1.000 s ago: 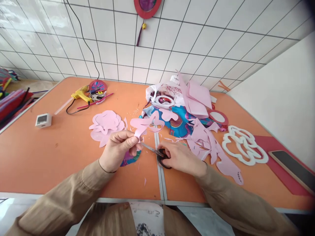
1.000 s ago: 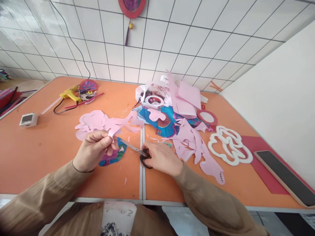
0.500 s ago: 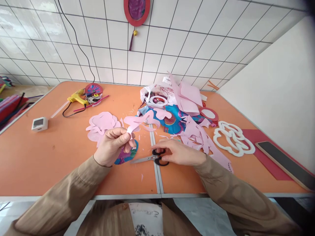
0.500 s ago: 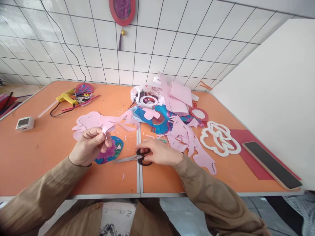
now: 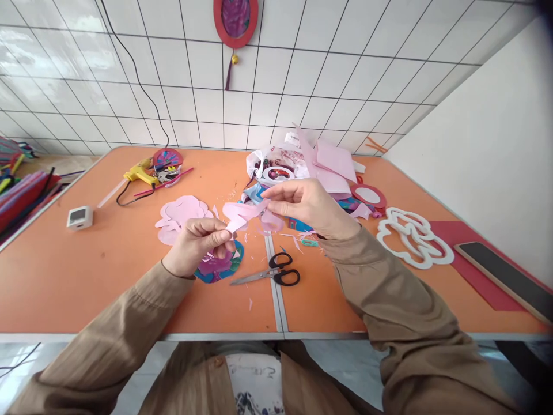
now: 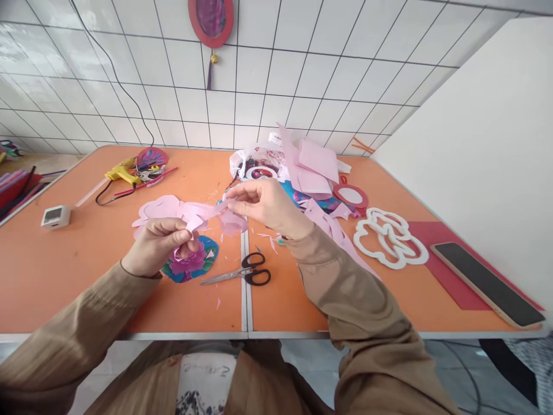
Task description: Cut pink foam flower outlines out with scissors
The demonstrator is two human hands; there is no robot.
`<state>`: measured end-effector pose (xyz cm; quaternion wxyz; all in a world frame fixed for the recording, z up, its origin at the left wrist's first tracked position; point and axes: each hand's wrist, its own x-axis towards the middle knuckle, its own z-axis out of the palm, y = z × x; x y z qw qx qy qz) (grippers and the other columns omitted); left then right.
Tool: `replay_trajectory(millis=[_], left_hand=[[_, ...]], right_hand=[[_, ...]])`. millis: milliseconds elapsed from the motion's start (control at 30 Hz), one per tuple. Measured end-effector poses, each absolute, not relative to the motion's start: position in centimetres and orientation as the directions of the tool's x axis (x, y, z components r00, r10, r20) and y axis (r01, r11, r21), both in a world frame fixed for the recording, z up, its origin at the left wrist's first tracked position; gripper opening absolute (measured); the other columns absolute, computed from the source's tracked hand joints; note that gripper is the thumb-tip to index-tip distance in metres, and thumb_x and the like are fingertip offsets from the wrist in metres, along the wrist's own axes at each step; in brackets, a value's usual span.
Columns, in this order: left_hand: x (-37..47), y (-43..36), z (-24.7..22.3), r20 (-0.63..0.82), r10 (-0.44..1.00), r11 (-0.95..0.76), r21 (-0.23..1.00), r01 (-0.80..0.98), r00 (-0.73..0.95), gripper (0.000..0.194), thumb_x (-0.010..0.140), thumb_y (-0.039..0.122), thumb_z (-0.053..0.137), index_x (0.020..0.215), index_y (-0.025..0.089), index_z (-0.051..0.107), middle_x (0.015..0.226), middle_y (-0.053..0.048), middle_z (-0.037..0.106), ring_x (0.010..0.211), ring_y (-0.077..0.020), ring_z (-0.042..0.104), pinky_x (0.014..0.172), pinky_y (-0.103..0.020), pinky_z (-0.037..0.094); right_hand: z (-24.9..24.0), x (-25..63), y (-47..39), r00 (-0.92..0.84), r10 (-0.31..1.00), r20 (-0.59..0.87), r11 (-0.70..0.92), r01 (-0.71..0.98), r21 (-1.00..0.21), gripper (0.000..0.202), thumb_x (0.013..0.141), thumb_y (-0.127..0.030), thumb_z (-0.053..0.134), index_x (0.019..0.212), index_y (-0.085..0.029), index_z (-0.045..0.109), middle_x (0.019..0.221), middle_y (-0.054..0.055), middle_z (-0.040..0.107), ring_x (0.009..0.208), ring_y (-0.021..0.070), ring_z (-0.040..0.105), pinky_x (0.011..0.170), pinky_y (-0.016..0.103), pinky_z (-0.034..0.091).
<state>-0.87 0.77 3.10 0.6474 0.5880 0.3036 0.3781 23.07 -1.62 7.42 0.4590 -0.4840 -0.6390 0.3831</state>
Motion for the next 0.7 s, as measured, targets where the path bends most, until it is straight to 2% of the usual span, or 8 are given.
replay_trajectory(millis=[167,300,533,700], left_hand=[[-0.9,0.9,3.5,0.020,0.864,0.022,0.997,-0.079,0.504,0.041,0.062,0.052,0.090,0.059,0.014,0.074,0.053,-0.006,0.069,0.040,-0.0093,0.054,0.041,-0.019,0.042],[-0.9,1.1,3.3,-0.019,0.864,0.056,0.997,-0.059,0.503,0.042,0.062,0.051,0.089,0.060,0.014,0.071,0.052,-0.005,0.067,0.039,-0.0078,0.052,0.040,-0.018,0.040],[-0.7,1.1,3.4,-0.057,0.862,0.063,0.998,0.005,0.505,0.037,0.066,0.043,0.085,0.057,0.014,0.065,0.049,-0.002,0.063,0.040,-0.0067,0.049,0.041,-0.018,0.037],[-0.9,1.3,3.9,-0.086,0.834,0.045,0.995,0.088,0.546,0.054,0.075,0.061,0.074,0.051,0.014,0.061,0.047,-0.003,0.058,0.037,-0.0072,0.046,0.039,-0.021,0.032]], right_hand=[[7.5,22.7,-1.1,-0.102,0.978,0.182,0.200,0.214,-0.956,0.024,0.073,-0.029,0.078,0.093,-0.018,0.072,0.077,0.000,0.074,0.069,0.0148,0.070,0.062,0.028,0.058],[7.8,22.5,-1.1,-0.109,0.966,0.236,0.258,0.274,-0.926,0.012,0.073,-0.025,0.074,0.083,-0.019,0.071,0.073,-0.001,0.072,0.066,0.0138,0.068,0.059,0.026,0.055],[8.2,22.1,-1.4,-0.107,0.953,0.282,0.301,0.371,-0.878,0.004,0.071,-0.022,0.071,0.068,-0.019,0.069,0.067,-0.001,0.066,0.062,0.0134,0.063,0.055,0.026,0.052],[8.7,22.7,-1.5,-0.047,0.939,0.341,0.332,0.391,-0.859,0.005,0.070,-0.022,0.071,0.066,-0.021,0.068,0.067,0.001,0.065,0.064,0.0153,0.061,0.054,0.028,0.049]])
